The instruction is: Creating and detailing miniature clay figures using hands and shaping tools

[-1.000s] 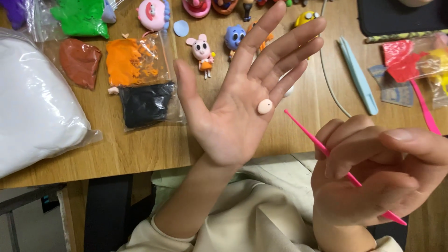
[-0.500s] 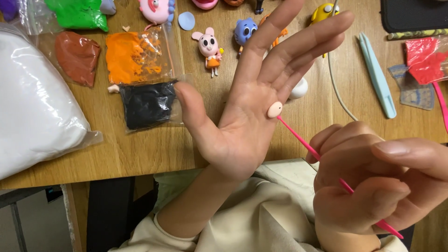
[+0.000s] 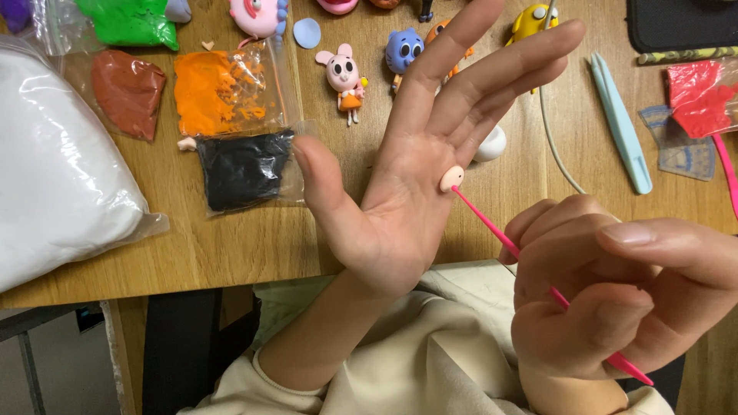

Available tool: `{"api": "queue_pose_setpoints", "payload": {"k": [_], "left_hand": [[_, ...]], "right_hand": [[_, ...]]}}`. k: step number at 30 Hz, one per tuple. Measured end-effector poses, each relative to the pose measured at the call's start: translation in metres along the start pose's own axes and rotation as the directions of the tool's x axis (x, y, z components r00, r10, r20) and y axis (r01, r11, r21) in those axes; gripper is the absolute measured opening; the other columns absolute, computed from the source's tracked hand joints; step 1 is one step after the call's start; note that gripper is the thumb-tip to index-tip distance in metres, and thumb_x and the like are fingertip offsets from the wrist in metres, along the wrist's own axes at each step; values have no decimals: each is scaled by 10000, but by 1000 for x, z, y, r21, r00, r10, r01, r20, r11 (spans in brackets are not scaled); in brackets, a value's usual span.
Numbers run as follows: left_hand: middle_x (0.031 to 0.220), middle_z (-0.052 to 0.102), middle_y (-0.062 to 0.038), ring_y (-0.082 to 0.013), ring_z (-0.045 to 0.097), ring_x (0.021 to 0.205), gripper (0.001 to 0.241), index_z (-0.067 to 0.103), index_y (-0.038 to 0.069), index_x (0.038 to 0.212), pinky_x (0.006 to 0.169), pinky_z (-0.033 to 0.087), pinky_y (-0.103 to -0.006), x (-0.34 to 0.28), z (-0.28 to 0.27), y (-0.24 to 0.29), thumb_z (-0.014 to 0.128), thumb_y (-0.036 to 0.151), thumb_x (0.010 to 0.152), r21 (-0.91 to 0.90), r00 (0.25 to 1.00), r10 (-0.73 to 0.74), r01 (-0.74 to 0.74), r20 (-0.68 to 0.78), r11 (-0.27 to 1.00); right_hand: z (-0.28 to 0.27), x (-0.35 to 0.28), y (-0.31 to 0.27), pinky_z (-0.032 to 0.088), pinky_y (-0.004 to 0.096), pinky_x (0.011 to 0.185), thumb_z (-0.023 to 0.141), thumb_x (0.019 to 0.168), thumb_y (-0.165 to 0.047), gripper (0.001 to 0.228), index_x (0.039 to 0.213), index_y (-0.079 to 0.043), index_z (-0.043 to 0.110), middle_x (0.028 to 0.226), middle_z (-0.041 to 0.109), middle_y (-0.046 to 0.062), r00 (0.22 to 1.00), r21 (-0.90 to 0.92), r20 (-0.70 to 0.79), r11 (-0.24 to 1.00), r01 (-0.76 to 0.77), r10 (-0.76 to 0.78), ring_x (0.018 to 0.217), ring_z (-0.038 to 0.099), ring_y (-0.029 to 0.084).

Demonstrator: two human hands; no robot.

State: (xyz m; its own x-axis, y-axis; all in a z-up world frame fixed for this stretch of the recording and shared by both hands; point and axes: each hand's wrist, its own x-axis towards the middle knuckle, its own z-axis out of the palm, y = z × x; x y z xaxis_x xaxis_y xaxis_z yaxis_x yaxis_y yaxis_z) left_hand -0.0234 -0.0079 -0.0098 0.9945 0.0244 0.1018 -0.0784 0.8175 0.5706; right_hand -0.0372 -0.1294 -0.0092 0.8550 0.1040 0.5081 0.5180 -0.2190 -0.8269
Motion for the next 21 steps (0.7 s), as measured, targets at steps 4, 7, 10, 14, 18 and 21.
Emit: {"api": "queue_pose_setpoints", "payload": {"k": [4,7,10,14,18,21], "left_hand": [[1566,464,-308,-390,434,1575,1046,260,23,1581,1521,249,-527,1,0,0,157,689,782,2,1000,-2,2,-1,1000],[1567,462,-311,-385,437,1569,1042,262,21,1576,1519,254,-525,1,0,1,162,685,779,13,1000,-8,8,0,1000],[1583,460,-306,-388,432,1587,1036,269,35,1579,1524,247,-525,1,-1,1,158,691,785,14,1000,-10,10,3,1000],[1576,461,-305,-389,433,1584,1031,268,31,1576,1520,249,-525,0,0,1,160,686,787,14,1000,-9,9,-3,1000],[1574,464,-313,-402,435,1585,1030,276,27,1575,1520,250,-531,0,-1,-1,171,687,791,-2,1000,4,-4,-4,1000],[1579,462,-307,-399,427,1596,1025,273,32,1577,1523,245,-533,-1,0,2,174,682,792,-3,1000,-12,12,-5,1000]], "right_hand": [[1,1,-2,433,336,574,344,1113,-461,348,1121,-130,240,529,366,110,1000,-18,7,1000,-26,26,435,265,191],[0,0,-1,431,333,569,347,1120,-446,327,1135,-131,257,531,368,116,1000,-7,0,1000,-7,7,432,241,189],[1,0,-2,424,325,574,362,1115,-467,348,1130,-134,261,536,370,109,1000,-2,-5,1000,-26,26,437,264,189],[1,1,-1,416,326,563,345,1113,-444,334,1123,-126,246,522,367,103,1000,-1,20,1000,-10,10,436,255,185],[2,2,0,408,329,550,337,1114,-427,325,1115,-118,236,529,360,112,1000,1,22,1000,17,-17,433,241,189],[2,1,2,432,325,574,363,1103,-440,345,1110,-112,254,519,372,109,1000,15,-2,1000,-6,6,425,253,174]]}}
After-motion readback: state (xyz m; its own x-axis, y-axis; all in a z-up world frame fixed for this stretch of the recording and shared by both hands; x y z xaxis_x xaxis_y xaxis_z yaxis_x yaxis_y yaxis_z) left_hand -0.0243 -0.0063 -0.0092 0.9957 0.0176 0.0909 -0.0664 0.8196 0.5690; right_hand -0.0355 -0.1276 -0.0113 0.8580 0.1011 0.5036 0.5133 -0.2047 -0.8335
